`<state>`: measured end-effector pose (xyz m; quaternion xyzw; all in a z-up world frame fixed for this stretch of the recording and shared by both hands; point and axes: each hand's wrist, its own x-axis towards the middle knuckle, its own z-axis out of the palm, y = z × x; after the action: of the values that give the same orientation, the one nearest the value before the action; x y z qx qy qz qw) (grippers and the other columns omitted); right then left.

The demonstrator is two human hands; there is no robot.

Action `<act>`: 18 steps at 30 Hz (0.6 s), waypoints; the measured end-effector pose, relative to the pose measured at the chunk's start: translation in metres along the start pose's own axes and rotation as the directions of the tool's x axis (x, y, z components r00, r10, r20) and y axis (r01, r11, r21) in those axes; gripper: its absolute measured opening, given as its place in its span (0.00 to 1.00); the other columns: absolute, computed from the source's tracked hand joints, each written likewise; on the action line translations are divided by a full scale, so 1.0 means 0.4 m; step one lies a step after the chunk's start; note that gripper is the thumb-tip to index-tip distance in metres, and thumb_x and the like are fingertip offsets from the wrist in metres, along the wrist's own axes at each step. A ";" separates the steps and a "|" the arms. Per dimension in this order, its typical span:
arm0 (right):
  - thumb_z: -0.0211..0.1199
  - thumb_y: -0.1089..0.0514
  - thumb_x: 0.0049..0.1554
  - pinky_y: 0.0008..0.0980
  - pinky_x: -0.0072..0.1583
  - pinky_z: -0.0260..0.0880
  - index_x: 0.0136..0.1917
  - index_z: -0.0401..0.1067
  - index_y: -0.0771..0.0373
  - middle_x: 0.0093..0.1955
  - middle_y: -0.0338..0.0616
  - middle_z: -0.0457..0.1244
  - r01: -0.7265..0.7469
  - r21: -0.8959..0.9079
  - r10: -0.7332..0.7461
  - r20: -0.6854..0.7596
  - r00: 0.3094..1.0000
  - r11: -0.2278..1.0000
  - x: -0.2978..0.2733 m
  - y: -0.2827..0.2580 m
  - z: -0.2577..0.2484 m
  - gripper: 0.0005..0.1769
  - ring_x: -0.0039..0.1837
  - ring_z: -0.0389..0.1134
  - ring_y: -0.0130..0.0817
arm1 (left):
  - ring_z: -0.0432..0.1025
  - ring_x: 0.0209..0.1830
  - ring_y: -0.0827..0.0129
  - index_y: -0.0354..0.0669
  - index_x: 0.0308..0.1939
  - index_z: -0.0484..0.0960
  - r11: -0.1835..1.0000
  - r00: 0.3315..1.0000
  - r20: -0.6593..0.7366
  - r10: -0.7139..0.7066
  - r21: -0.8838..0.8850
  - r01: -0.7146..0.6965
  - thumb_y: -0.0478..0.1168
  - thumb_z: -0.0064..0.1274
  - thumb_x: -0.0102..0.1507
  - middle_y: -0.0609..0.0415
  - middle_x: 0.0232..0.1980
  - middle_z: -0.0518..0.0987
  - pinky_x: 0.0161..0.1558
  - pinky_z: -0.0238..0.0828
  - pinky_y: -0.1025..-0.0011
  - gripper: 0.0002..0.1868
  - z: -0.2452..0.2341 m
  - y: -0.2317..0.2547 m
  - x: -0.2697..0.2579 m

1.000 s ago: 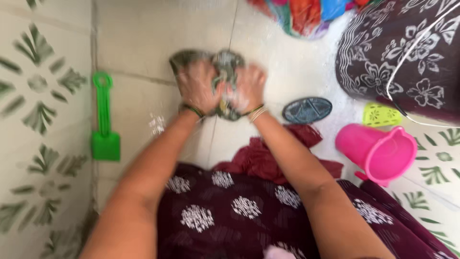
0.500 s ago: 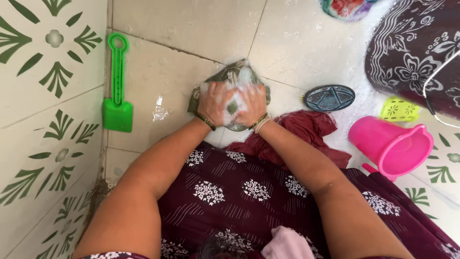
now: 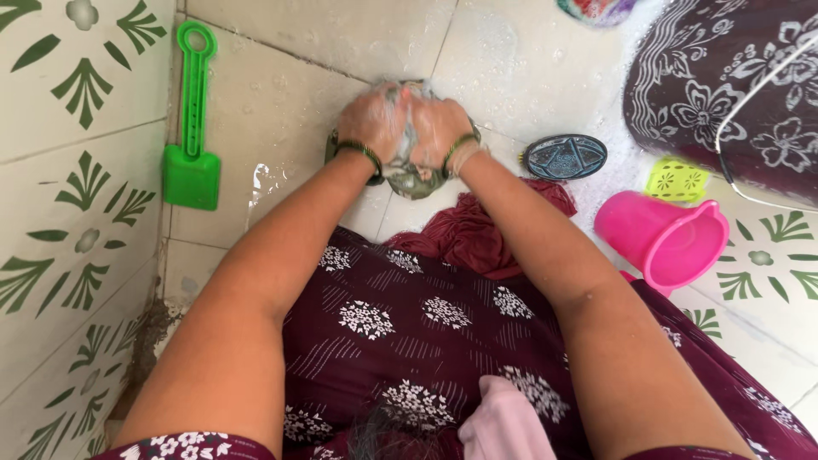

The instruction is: The person scrubs several items of clothing by hand against a tiled floor, uses a brush to scrub fabric, and rinses the items in a plastic bucket.

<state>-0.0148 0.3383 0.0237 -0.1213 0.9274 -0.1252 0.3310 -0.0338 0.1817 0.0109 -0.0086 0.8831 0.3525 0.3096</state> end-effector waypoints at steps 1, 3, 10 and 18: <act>0.69 0.48 0.39 0.48 0.54 0.71 0.64 0.67 0.63 0.50 0.58 0.69 -0.006 0.038 0.005 0.023 1.000 0.999 0.016 0.009 -0.014 0.41 0.54 0.70 0.56 | 0.73 0.55 0.43 0.49 0.54 0.80 0.998 1.000 0.029 -0.009 0.063 0.007 0.62 0.33 0.69 0.39 0.53 0.80 0.56 0.69 0.51 0.28 -0.005 0.009 0.016; 0.78 0.41 0.38 0.49 0.55 0.71 0.64 0.65 0.67 0.52 0.62 0.67 -0.013 0.115 0.005 0.065 0.998 0.993 0.054 0.023 -0.033 0.48 0.55 0.70 0.59 | 0.73 0.59 0.43 0.44 0.50 0.84 0.981 0.996 0.080 -0.035 0.192 0.019 0.62 0.25 0.75 0.38 0.56 0.81 0.62 0.68 0.51 0.34 -0.007 0.013 0.046; 0.74 0.53 0.37 0.49 0.60 0.71 0.66 0.66 0.62 0.61 0.53 0.68 -0.090 -0.108 0.102 0.112 0.989 0.990 0.018 -0.027 -0.063 0.44 0.63 0.70 0.49 | 0.74 0.51 0.40 0.44 0.48 0.82 0.996 0.982 -0.188 0.014 0.094 0.004 0.60 0.30 0.72 0.38 0.49 0.81 0.52 0.70 0.47 0.30 -0.018 0.063 -0.038; 0.73 0.47 0.44 0.53 0.52 0.66 0.60 0.69 0.62 0.56 0.49 0.68 0.463 -0.347 -0.555 -0.245 0.795 0.816 -0.278 -0.330 -0.408 0.34 0.58 0.69 0.51 | 0.73 0.46 0.37 0.42 0.47 0.81 0.954 0.747 -0.612 0.258 0.039 -0.297 0.56 0.40 0.71 0.36 0.45 0.81 0.46 0.70 0.45 0.23 -0.367 0.157 -0.480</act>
<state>-0.0177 0.2734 0.2520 -0.3893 0.9097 -0.1019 0.1024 0.0275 0.0976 0.2380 -0.0002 0.9154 0.3996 -0.0486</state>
